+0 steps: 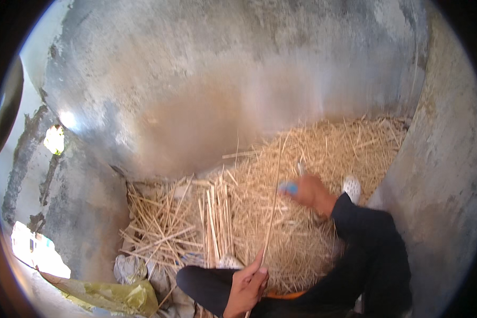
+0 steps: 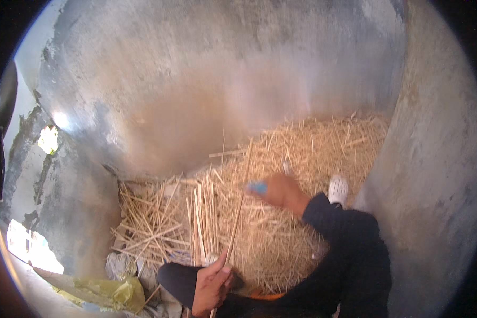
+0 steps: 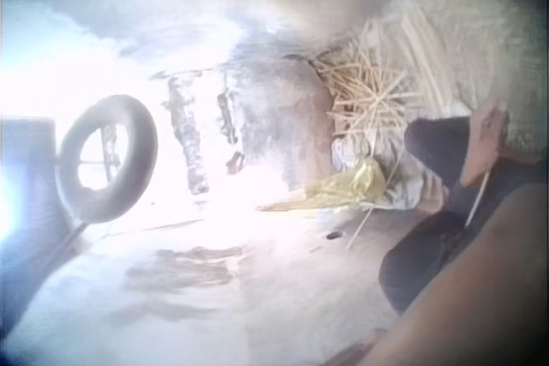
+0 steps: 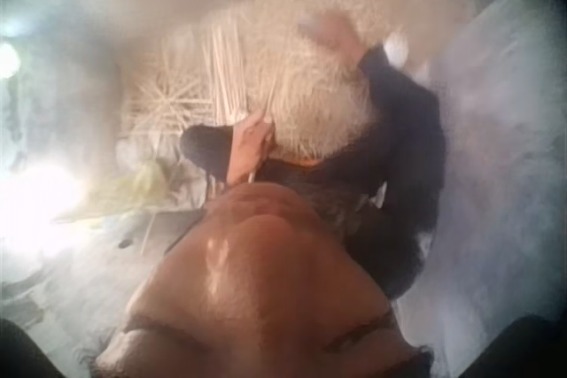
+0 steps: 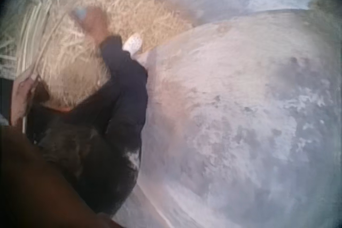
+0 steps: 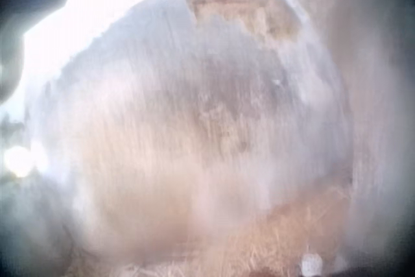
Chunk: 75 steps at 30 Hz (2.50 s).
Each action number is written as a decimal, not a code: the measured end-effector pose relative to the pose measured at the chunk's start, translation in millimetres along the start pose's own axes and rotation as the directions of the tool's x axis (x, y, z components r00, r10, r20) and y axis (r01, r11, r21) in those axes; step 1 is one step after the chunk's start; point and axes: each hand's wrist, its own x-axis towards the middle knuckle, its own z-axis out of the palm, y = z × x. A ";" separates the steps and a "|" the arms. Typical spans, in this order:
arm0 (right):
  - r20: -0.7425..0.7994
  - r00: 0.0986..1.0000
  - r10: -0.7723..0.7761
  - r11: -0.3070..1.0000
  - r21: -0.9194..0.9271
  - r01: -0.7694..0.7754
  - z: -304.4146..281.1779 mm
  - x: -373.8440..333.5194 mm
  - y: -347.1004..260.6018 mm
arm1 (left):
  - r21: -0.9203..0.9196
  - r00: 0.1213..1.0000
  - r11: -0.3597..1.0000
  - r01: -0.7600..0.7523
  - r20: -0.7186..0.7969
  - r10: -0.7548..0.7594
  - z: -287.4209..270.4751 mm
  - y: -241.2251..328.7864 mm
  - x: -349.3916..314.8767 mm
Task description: The person sits on the floor and uses a small knife to peel the outer layer off long, thin wooden sticks. They hold the stick in one hand and scrape the blade along its length, dropping the finished pieces onto a pile of straw.
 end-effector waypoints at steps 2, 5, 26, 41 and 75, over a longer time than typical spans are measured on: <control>0.016 0.977 -0.211 0.977 0.043 0.210 -3.6 -14.5 -34.5 | 0.045 0.998 0.999 -0.015 -0.055 0.017 1.9 7.8 0.0; 0.036 0.966 -0.256 0.965 -0.052 0.258 -7.1 -16.8 -47.9 | 0.169 0.994 0.986 -0.001 -0.106 0.020 2.9 13.1 -14.0; -0.171 0.884 0.436 0.897 -0.003 -0.443 -56.3 61.2 91.7 | 0.329 0.950 0.892 -0.310 0.067 0.305 13.2 -20.3 -34.5; 0.120 0.992 -0.027 1.000 -0.009 0.028 -23.5 9.2 -21.6 | -0.209 0.999 0.978 0.022 0.029 -0.017 -6.8 1.0 14.9; -0.159 0.978 0.135 0.989 -0.038 -0.143 -41.7 48.9 43.9 | -0.179 0.994 0.980 0.088 0.083 -0.074 -1.5 -8.9 -8.6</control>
